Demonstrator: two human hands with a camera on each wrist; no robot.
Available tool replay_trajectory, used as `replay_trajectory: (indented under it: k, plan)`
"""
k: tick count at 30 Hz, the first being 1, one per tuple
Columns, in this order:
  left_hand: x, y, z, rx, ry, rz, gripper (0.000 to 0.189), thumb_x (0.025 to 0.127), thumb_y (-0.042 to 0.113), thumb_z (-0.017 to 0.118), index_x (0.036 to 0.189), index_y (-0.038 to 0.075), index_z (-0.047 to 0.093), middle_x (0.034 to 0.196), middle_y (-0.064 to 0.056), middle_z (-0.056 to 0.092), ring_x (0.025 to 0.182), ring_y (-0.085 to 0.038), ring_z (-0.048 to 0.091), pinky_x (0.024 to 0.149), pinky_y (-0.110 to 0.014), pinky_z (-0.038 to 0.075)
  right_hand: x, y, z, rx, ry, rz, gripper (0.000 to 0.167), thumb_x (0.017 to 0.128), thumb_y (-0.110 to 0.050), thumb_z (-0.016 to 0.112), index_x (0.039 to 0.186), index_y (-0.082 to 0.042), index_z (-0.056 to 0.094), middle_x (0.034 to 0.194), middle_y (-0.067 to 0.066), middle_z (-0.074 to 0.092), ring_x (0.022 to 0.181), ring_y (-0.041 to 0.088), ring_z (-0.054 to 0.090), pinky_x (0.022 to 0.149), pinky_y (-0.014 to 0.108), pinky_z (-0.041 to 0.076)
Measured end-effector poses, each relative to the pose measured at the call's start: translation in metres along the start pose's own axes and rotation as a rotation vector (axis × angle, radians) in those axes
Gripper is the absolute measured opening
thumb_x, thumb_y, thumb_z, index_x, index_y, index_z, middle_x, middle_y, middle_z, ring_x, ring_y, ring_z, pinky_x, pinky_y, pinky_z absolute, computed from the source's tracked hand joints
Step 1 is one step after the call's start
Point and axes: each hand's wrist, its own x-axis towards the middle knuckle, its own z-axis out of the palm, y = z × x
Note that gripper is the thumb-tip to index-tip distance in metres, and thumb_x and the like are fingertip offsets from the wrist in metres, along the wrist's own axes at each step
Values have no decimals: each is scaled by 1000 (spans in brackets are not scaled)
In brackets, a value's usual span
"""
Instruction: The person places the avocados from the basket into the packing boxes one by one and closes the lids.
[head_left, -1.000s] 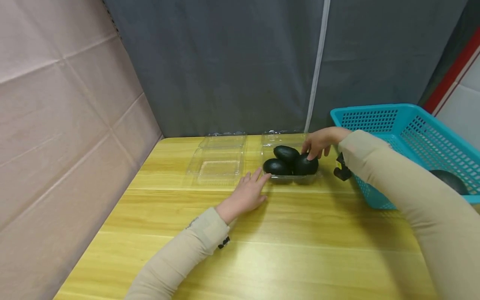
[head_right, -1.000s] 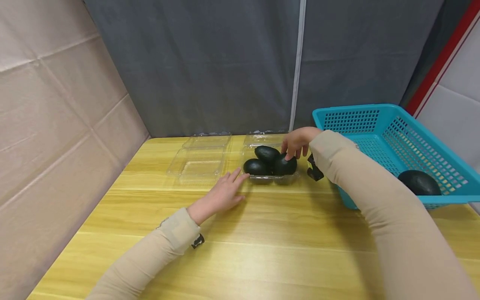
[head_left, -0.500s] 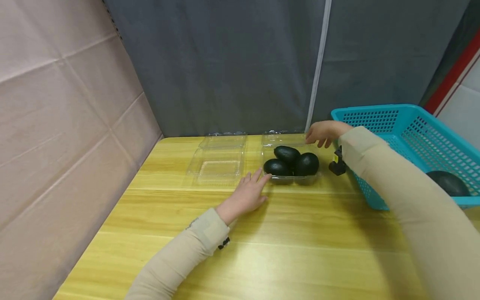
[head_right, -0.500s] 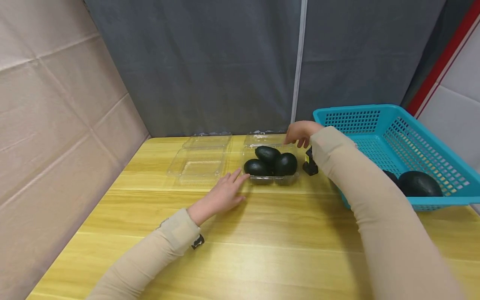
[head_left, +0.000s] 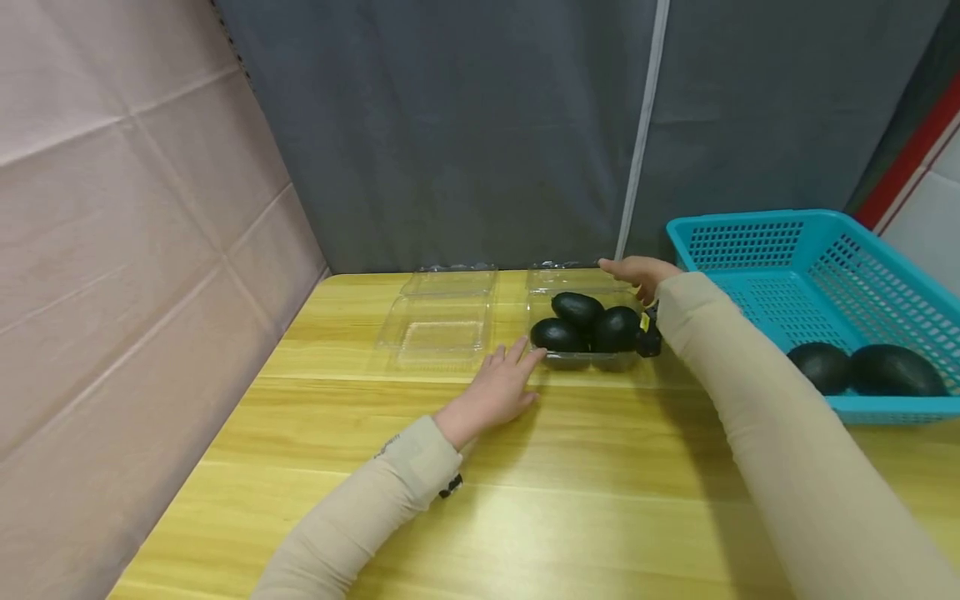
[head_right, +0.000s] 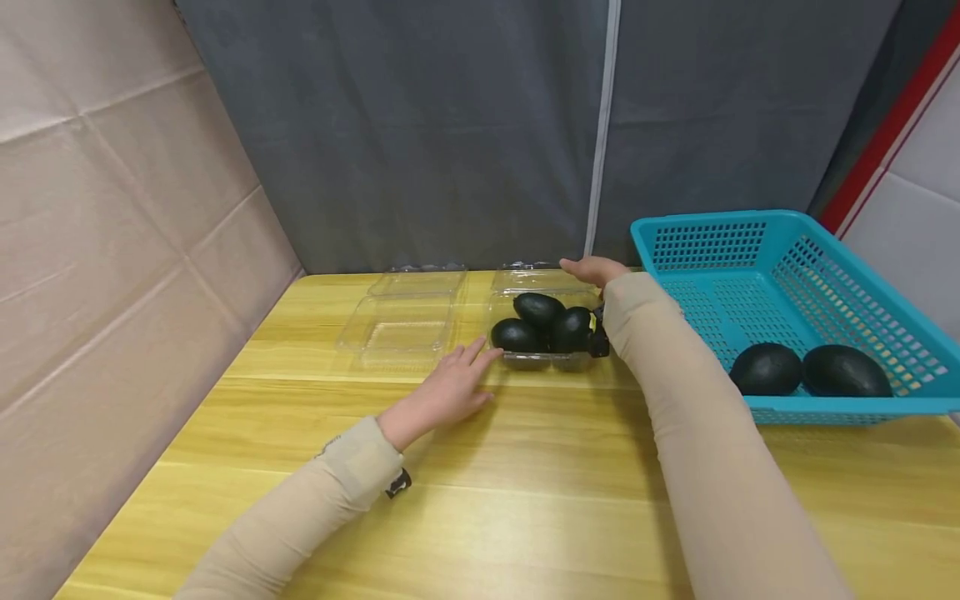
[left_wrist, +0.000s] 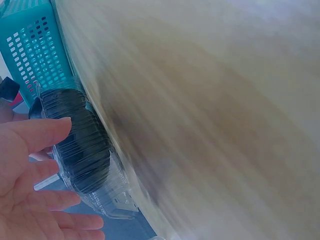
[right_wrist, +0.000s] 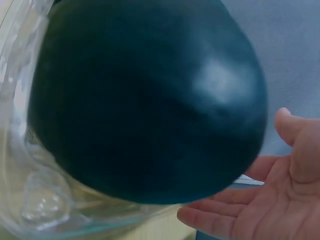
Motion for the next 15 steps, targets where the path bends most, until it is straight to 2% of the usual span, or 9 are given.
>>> replay_trajectory:
  k: [5,12,15]
  plan:
    - [0,1,0,-3,-2,-3,66,87,28,61,143,18,28,150,-15,20,129,-46,29,107,-54,26,-1,5,-2,25,-20,-36,80,95,-54,14,142,8,-7,144,37,-8,130,55,5,109,58,13]
    - [-1,2,-1,8,3,-2,66,87,28,61,143,17,28,150,-16,21,129,-46,30,106,-54,27,-3,13,-5,131,78,-86,80,95,-53,18,142,4,-12,143,40,-2,132,53,7,109,57,16]
    - [-1,1,-1,5,6,-4,66,87,28,61,143,17,28,150,-16,21,129,-46,29,106,-54,27,-3,15,-5,180,95,-103,79,95,-51,19,142,3,-15,143,40,-1,132,52,8,109,57,15]
